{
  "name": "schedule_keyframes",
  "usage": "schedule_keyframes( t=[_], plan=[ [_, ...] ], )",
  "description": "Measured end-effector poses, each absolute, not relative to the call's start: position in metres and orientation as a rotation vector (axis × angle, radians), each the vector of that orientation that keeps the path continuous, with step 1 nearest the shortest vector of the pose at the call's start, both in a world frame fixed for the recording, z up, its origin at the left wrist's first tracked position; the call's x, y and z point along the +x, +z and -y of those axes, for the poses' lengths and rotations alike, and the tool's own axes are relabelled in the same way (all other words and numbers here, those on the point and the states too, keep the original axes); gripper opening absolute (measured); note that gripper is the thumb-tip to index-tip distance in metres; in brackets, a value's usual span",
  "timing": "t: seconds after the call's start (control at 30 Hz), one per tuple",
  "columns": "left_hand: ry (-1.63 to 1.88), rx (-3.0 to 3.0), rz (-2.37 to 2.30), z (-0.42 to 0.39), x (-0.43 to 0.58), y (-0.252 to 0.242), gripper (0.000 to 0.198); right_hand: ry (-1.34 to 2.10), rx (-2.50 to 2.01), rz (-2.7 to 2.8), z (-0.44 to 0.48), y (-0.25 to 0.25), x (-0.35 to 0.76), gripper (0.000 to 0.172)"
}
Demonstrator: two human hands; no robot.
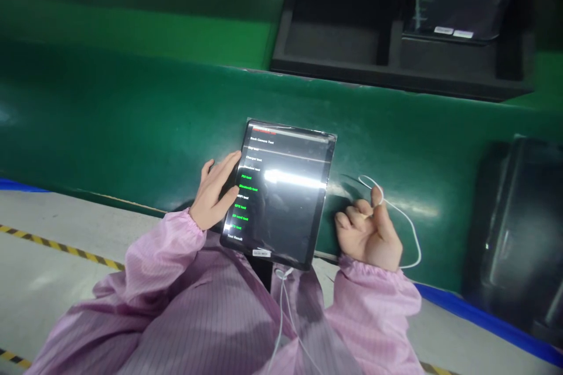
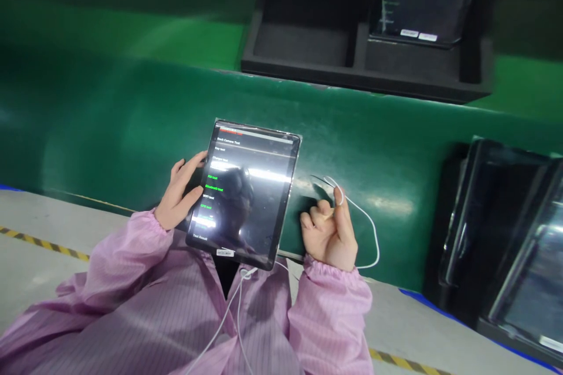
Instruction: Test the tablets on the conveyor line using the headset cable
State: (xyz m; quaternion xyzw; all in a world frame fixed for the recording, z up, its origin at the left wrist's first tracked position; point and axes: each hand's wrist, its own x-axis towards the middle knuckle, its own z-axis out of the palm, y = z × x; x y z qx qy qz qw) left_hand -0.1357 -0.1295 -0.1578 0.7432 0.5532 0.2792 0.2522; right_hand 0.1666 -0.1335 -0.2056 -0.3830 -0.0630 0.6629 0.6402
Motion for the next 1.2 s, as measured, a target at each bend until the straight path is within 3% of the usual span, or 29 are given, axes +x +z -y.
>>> schedule_keyframes(
  t=[0.47, 0.8, 0.97, 1.2],
  plan=[
    [0.708, 2.213, -1.512, 0.128, -0.139, -0.161, 0.045, 1.526, -0.880, 0.171, 0.131, -0.205, 0.162, 0.035],
    [0.697, 2.108, -1.509, 0.166, -0.129, -0.179, 0.098, 1.405, -0.858, 0.476, 0.018, -0.200, 0.152, 0.018],
    [0.677, 2.135, -1.530, 0.197, -0.119, -0.187, 0.133, 1.331, -0.836, 0.639, -0.032, -0.209, 0.140, 0.027],
    [0.630, 2.199, -1.619, 0.206, -0.115, -0.179, 0.138, 1.240, -0.945, 0.694, -0.032, -0.207, 0.128, 0.031]
  ],
)
